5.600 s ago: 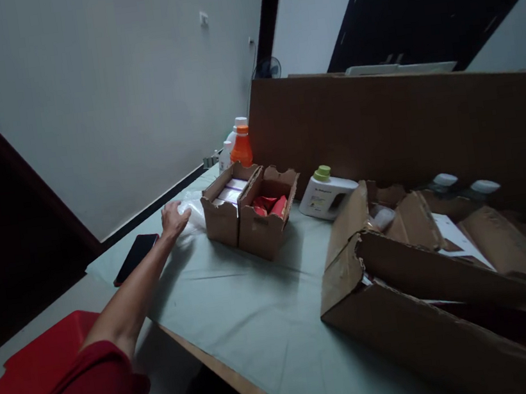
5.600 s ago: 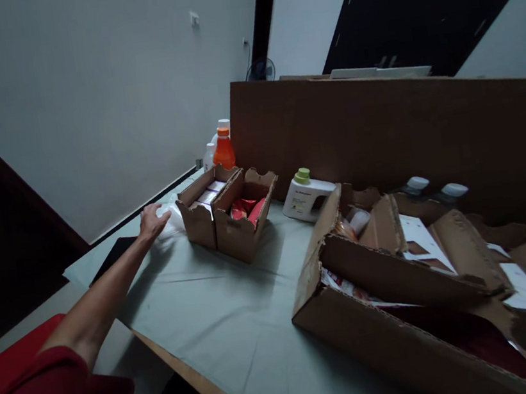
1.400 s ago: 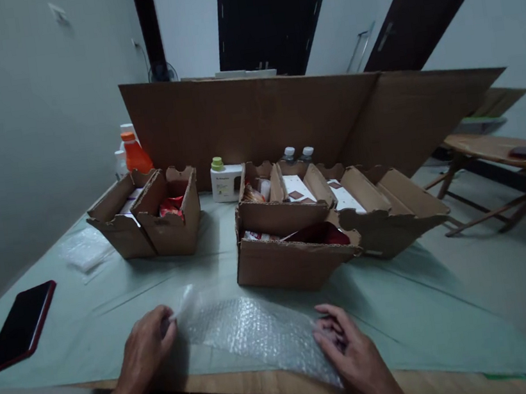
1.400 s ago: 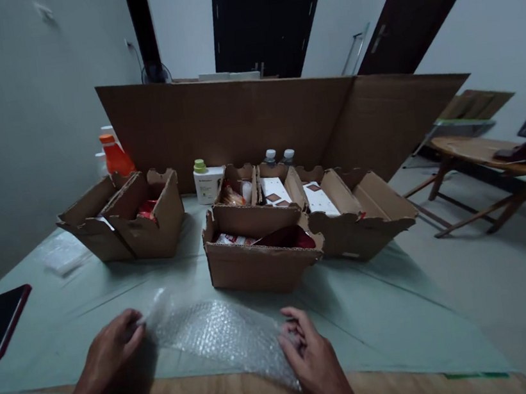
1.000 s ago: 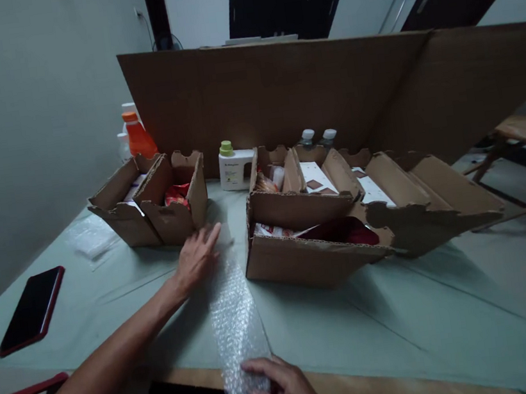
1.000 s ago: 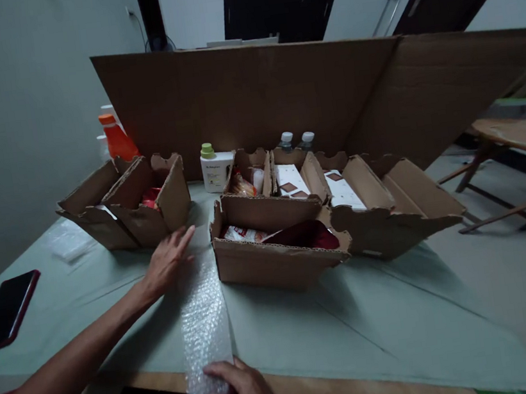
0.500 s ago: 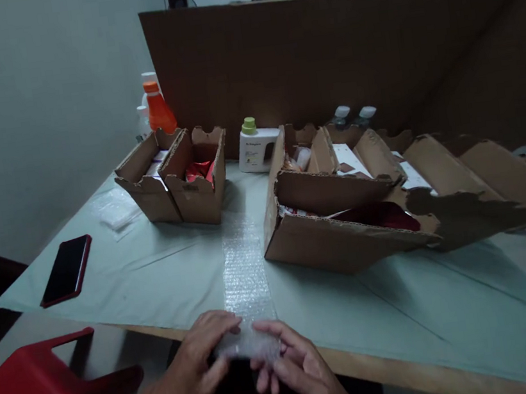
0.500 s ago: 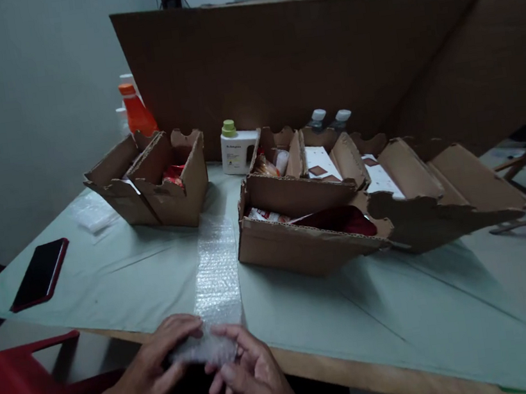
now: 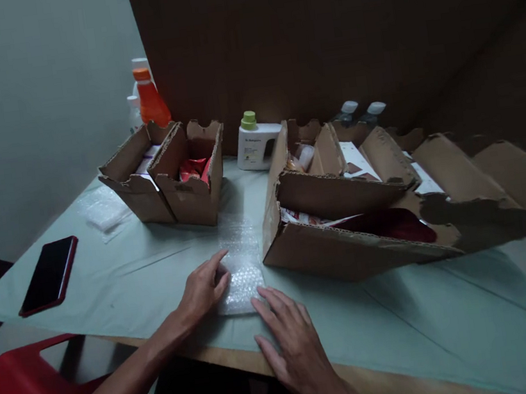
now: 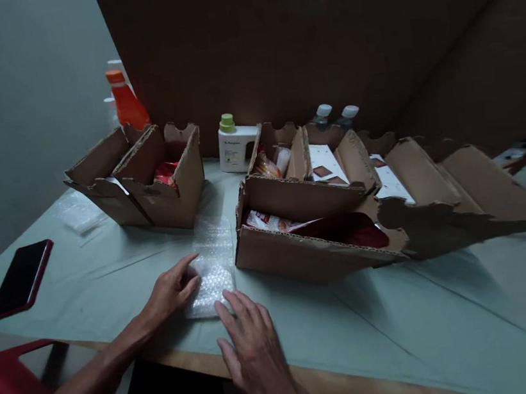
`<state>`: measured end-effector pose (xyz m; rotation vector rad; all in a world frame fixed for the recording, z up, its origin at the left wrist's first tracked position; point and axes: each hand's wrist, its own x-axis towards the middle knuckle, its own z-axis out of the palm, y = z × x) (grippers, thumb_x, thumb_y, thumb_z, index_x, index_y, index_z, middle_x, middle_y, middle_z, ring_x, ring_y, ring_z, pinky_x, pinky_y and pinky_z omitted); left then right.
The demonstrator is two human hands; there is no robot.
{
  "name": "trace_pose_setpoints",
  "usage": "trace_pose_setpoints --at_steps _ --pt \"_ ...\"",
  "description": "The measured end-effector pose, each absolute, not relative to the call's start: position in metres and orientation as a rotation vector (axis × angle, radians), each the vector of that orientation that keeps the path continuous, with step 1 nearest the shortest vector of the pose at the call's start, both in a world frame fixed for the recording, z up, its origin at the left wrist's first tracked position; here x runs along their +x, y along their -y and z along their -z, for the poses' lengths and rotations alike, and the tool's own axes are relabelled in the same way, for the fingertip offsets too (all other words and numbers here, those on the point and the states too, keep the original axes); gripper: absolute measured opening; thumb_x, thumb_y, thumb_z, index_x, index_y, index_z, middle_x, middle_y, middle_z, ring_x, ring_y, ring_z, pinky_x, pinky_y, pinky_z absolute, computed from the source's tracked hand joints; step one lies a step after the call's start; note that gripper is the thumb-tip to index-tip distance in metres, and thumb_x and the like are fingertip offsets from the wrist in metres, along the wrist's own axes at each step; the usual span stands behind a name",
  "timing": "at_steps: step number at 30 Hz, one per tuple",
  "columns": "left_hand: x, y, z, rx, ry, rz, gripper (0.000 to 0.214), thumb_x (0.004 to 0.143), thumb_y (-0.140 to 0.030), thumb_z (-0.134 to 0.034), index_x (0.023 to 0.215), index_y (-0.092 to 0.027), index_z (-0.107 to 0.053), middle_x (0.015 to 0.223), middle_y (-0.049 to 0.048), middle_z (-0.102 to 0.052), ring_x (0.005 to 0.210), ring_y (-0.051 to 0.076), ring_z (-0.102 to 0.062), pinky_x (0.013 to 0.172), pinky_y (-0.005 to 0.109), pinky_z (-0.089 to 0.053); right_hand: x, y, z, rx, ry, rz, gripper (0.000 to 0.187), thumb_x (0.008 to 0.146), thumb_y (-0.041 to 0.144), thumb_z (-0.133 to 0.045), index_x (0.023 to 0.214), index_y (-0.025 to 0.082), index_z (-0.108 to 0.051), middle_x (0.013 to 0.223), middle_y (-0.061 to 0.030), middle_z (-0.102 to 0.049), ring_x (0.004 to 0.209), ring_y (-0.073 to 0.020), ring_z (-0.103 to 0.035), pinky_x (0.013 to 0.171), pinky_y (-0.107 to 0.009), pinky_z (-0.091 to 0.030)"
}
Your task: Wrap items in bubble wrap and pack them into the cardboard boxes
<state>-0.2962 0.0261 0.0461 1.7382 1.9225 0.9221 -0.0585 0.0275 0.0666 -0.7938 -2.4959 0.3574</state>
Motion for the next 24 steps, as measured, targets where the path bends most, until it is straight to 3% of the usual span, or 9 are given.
trace_pose_setpoints --at_steps 5,10,13,15,19,24 --pt "-0.299 -0.036 -0.036 1.992 -2.012 -0.877 0.050 0.091 -0.018 -0.054 0.140 -0.017 -0.052 0.093 0.0063 -0.069 0.086 0.020 -0.064 0.082 0.032 -0.053 -0.075 -0.045 -0.052 -0.731 2.632 -0.289 0.038 0.088 0.004 -0.052 0.123 0.016 -0.062 0.134 -0.0148 -0.064 0.125 -0.0309 -0.055 0.097 -0.048 -0.047" --pt "-0.302 -0.009 -0.053 2.125 -1.939 -1.039 0.053 0.095 -0.030 -0.056 0.145 -0.020 -0.045 0.128 0.0149 -0.063 0.116 0.028 -0.060 0.099 0.043 -0.051 -0.080 -0.053 -0.048 -0.704 2.522 -0.291 0.030 0.090 0.002 -0.047 0.110 0.017 -0.064 0.115 -0.0109 -0.071 0.108 -0.0252 -0.060 0.092 -0.040 -0.046" --pt "-0.295 0.023 -0.057 2.172 -1.756 -1.010 0.053 0.090 -0.028 -0.063 0.141 -0.023 -0.051 0.129 0.0140 -0.064 0.119 0.029 -0.059 0.102 0.045 -0.050 -0.081 -0.048 -0.056 -0.751 2.499 -0.314 0.024 0.093 0.005 -0.047 0.102 0.018 -0.065 0.093 -0.0069 -0.073 0.086 -0.0222 -0.062 0.079 -0.036 -0.046" --pt "-0.288 0.042 -0.054 2.142 -1.680 -1.003 0.048 0.090 -0.021 -0.060 0.138 -0.024 -0.055 0.120 0.0122 -0.070 0.110 0.026 -0.064 0.097 0.042 -0.054 -0.081 -0.042 -0.062 -0.807 2.509 -0.400 0.021 0.095 0.009 -0.049 0.099 0.020 -0.066 0.084 -0.0036 -0.072 0.076 -0.0199 -0.062 0.074 -0.034 -0.045" --pt "-0.276 0.056 -0.045 1.931 -1.685 -1.067 0.038 0.093 -0.018 -0.051 0.130 -0.022 -0.061 0.101 0.0088 -0.076 0.089 0.020 -0.071 0.081 0.033 -0.059 -0.075 -0.030 -0.071 -0.884 2.460 -0.639 0.020 0.096 0.014 -0.052 0.105 0.022 -0.068 0.094 -0.0017 -0.076 0.085 -0.0179 -0.070 0.082 -0.032 -0.049" --pt "-0.277 0.041 -0.041 1.701 -1.764 -1.084 0.038 0.093 -0.027 -0.054 0.129 -0.019 -0.062 0.113 0.0082 -0.076 0.097 0.019 -0.073 0.086 0.030 -0.059 -0.057 -0.019 -0.070 -0.910 2.313 -0.465 0.028 0.096 0.018 -0.054 0.123 0.020 -0.062 0.120 -0.0111 -0.071 0.108 -0.0238 -0.066 0.093 -0.039 -0.052"
